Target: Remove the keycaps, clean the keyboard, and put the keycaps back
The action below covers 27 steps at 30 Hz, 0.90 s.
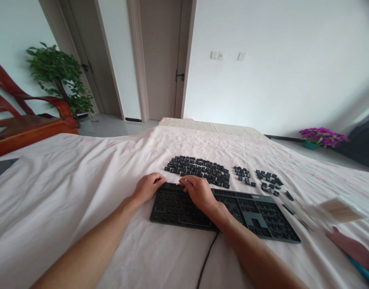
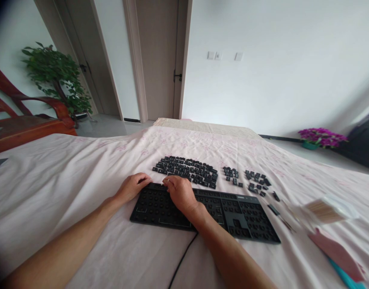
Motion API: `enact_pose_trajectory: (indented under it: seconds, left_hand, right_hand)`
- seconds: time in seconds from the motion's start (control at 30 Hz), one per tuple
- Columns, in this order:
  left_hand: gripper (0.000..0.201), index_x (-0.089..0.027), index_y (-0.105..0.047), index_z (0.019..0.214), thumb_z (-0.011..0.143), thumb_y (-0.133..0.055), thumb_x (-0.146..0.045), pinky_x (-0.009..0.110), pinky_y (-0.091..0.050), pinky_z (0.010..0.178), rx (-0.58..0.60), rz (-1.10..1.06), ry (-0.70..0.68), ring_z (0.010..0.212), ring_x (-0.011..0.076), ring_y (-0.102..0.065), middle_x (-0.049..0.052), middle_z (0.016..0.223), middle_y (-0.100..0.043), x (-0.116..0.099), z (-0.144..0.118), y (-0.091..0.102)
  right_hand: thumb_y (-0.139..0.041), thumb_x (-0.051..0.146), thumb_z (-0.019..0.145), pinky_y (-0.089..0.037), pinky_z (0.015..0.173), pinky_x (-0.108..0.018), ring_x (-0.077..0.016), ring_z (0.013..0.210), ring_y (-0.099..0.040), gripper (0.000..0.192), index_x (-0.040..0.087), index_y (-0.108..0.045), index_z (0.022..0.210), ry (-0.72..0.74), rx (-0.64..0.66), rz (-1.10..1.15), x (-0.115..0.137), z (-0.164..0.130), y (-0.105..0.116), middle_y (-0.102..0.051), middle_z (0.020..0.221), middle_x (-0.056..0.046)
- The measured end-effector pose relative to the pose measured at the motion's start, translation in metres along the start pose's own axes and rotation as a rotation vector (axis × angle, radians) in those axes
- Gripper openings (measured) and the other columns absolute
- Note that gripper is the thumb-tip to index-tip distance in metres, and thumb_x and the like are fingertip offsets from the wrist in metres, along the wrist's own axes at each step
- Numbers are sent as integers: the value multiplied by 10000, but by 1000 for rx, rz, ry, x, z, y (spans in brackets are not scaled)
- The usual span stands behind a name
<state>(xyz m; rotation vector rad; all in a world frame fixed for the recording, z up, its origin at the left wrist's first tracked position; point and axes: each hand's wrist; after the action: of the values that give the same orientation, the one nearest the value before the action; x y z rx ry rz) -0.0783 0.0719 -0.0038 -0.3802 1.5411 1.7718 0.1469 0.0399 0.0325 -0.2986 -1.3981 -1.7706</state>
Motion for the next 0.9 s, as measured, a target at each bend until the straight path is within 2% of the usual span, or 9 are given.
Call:
enact_pose_trajectory:
  seconds: [0.3,0.47,0.6,0.73,0.9]
  left_hand:
    - [370,-221,-689,843,879,-458,-509,249,-425,724,4,-5,8,823,187,-632,6,869,-708,2,1,-2]
    - [383,-219,-691,841,875,-451,-515,258,-429,736,6,2,14,811,193,-627,12,853,-707,0,1,0]
    - [386,-222,-695,845,875,-448,-518,260,-432,731,9,5,10,810,196,-631,14,857,-712,-2,0,1]
    - [378,-225,-704,838,871,-455,-507,257,-431,731,-1,14,20,809,197,-636,13,859,-720,-4,-1,2]
    - [382,-224,-702,821,878,-449,-504,255,-427,724,-7,3,10,815,193,-639,8,856,-720,-6,-1,3]
  right_hand:
    - [-497,254,940,-446,801,-228,-160,863,-658,235,251,-731,954,65,36,-110,3,-1,-8,-723,926,-17]
    - [-470,250,948,-449,766,-218,-152,833,-657,258,228,-720,891,45,52,-101,7,-1,-6,-724,891,-14]
    - [-455,275,950,-457,734,-214,-151,826,-660,273,229,-720,904,-10,34,-64,4,0,-1,-731,941,-11]
    - [-470,271,941,-457,771,-217,-160,876,-662,255,235,-722,933,-6,8,-101,0,2,4,-732,1003,-16]
    - [-469,268,939,-436,795,-223,-168,894,-664,256,239,-723,924,9,22,-190,-5,4,10,-736,956,-19]
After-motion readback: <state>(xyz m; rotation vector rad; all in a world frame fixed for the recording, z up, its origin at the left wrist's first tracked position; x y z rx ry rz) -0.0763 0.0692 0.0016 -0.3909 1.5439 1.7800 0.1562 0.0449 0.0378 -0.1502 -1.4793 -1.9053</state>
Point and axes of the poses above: each hand's wrist, its own z-axis towards the middle knuckle, its own y-axis out of the back of the hand, x = y × z
